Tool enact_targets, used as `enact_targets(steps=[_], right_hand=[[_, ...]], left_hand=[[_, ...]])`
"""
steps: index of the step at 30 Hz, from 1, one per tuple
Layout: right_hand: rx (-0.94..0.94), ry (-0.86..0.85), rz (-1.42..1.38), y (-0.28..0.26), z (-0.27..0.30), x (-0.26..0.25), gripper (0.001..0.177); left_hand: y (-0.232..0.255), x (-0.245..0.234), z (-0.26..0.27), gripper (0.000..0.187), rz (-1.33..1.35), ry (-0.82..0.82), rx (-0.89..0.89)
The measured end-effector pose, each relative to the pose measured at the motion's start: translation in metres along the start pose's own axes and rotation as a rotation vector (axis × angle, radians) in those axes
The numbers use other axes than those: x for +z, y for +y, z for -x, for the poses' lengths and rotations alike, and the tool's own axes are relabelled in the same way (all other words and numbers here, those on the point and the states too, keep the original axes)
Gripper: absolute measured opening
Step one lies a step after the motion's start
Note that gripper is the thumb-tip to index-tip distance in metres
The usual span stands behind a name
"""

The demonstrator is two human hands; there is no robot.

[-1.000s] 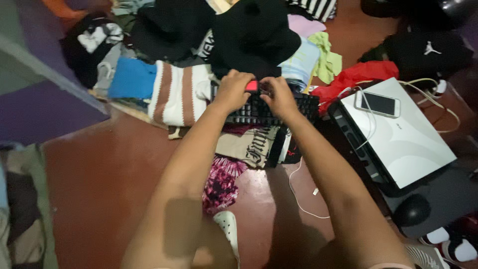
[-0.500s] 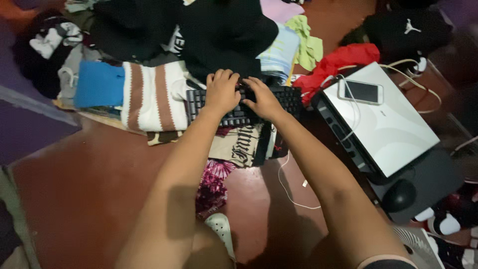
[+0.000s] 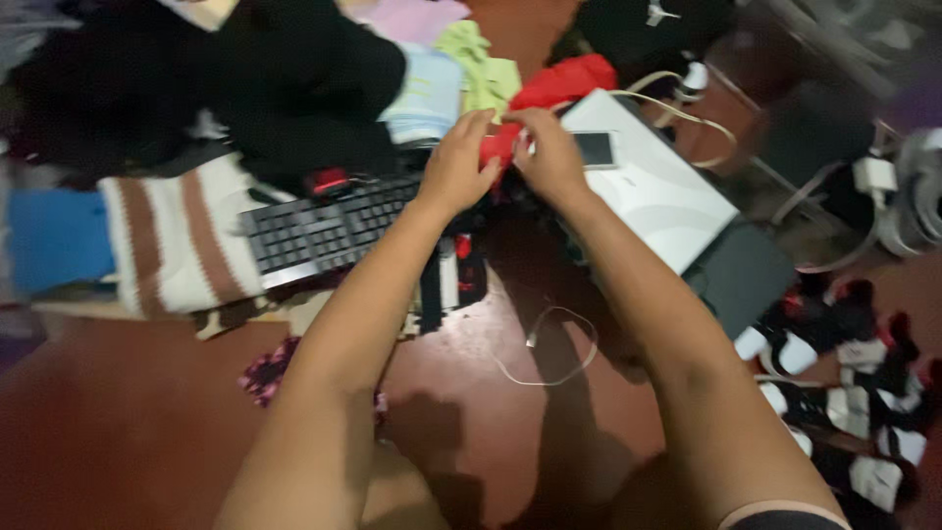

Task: The person handles a small fan, a keyboard, and a phone by hand before placing a laptop into a black sleeve. They then pick up a black folding desk, unfold its legs, and begin untangling a long yellow cord.

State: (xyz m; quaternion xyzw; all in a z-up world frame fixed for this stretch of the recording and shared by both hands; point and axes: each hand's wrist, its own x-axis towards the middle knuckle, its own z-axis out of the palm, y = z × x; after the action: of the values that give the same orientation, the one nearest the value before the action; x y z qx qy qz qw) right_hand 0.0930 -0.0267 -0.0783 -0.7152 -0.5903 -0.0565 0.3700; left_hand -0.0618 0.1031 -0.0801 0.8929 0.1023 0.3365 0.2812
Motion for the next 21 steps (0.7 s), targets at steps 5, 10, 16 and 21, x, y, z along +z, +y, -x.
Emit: enact_targets(steps=[5, 10, 16, 21], right_hand=[[0.194, -0.130, 0.137, 0.079, 0.040, -0.078, 0.059], [0.099, -0.218, 0.216, 0.110, 0.072, -0.094, 0.082], [0.247, -0.276, 0.209, 0.090, 0.066, -0.111, 0.088], [0.468, -0.387, 0.277, 0.074, 0.061, -0.122, 0.083]], left_hand=[[0.038, 0.074, -0.023, 0.067, 0.120, -0.170, 0.070], [0.059, 0.113, -0.026, 0.058, -0.124, -0.376, 0.079], [0.059, 0.111, -0.022, 0.067, -0.101, -0.377, 0.110], [0.060, 0.103, -0.020, 0.074, -0.072, -0.318, 0.110]])
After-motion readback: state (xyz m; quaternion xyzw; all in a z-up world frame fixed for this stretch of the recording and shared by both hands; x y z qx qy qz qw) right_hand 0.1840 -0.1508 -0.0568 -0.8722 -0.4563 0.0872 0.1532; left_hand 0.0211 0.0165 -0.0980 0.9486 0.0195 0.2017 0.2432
